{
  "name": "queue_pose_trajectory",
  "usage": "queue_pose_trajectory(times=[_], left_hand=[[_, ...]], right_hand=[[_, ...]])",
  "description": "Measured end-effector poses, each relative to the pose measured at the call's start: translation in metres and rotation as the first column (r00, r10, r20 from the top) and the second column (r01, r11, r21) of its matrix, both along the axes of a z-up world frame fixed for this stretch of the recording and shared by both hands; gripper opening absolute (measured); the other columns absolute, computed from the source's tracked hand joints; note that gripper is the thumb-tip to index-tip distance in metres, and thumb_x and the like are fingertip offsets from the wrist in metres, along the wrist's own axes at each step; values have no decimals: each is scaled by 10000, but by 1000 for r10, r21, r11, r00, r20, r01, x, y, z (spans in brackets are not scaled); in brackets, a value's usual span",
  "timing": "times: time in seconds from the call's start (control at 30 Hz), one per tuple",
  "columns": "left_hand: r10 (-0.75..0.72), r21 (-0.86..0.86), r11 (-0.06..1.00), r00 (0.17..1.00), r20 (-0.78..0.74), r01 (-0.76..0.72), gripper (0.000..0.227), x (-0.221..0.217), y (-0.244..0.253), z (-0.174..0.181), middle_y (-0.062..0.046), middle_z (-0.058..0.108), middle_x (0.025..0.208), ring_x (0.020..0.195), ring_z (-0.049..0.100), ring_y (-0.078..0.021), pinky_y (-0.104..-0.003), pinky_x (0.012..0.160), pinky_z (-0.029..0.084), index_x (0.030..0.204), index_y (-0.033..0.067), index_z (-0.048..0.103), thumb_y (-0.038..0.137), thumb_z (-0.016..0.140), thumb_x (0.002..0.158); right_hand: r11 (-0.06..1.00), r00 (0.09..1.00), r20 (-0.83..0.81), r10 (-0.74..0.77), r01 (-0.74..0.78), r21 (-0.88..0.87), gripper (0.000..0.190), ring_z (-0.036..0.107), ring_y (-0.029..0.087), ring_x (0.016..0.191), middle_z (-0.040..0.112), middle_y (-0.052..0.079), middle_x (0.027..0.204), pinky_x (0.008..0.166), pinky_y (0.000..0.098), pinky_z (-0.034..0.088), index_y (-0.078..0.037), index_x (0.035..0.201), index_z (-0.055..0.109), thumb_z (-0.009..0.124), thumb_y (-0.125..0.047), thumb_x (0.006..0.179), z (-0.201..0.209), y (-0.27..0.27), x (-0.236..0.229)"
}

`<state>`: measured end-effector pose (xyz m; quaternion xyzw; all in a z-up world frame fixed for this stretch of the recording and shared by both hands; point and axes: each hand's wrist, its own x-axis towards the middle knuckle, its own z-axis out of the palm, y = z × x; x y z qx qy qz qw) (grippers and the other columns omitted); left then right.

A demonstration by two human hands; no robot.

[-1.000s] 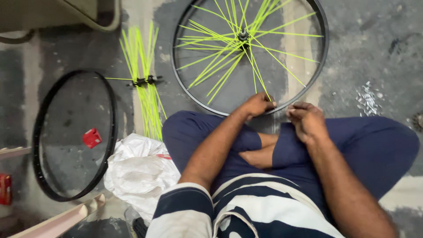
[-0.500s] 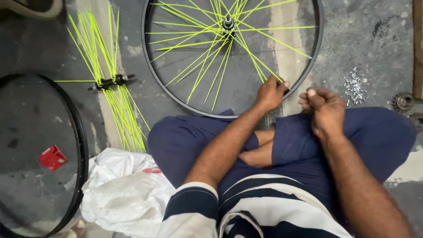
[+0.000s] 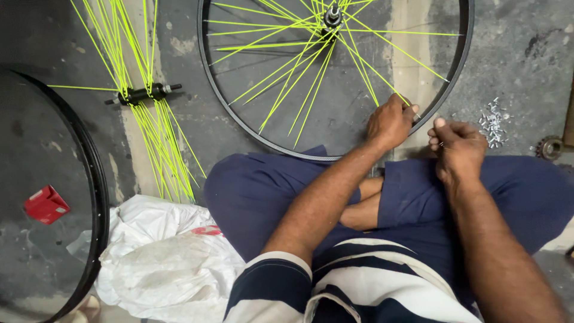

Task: The person sits on the floor and assembles a bicycle wheel by inserting neon green spokes into the rim and hub. They secure each spoke with a metal nipple, working systematically around the wheel. The person occasionally rotates the wheel to access different sections.

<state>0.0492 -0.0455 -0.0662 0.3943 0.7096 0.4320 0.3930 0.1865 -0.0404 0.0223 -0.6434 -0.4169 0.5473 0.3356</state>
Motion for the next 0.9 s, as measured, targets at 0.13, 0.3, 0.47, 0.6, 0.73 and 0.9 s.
queue_pose_trajectory(times=[0.13,0.3,0.47,0.6,0.73,0.9], left_hand=[[-5,10,1000,1000,4,5,350,-1,-2,-6,-226,733,887,878,700,-443,-542,786,521,1020,32,628,373,651,940],[11,18,1000,1000,-5,-11,352,1,-3,-9,-228,734,891,879,700,-445,-543,786,522,1017,32,627,372,654,931],[14,16,1000,1000,10,-14,346,-1,-5,-6,-222,737,897,882,703,-439,-540,790,525,1010,31,628,366,657,927],[12,20,1000,1000,-4,-12,346,-2,-7,-4,-221,737,899,883,703,-438,-542,779,524,1013,32,631,366,657,928],[7,27,1000,1000,-11,-6,348,-2,-6,-5,-221,737,897,885,705,-439,-542,782,527,1017,31,631,367,657,931],[4,29,1000,1000,-14,-3,360,-3,-5,-7,-223,739,907,900,703,-440,-541,804,527,1040,27,634,370,653,932]], right_hand=[[998,996,-86,30,-35,-59,121,668,153,727,713,113,906,664,237,568,68,1090,664,696,13,986,-17,4,7],[995,993,-110,43,-52,-80,131,697,176,733,701,94,884,677,260,596,38,1067,653,654,56,937,-33,6,6],[990,983,118,139,-139,-10,153,643,137,717,688,58,877,641,244,539,31,1107,676,703,-3,961,-45,8,5],[982,975,116,189,-190,-5,152,580,125,666,651,42,842,583,249,476,34,1104,679,708,-29,969,-50,11,11],[977,977,14,214,-214,-2,150,573,105,667,665,22,857,598,234,481,21,1098,676,696,-13,954,-56,14,14],[975,972,77,220,-220,-8,153,580,110,669,652,41,835,593,240,469,32,1097,686,706,-18,953,-57,12,13]])
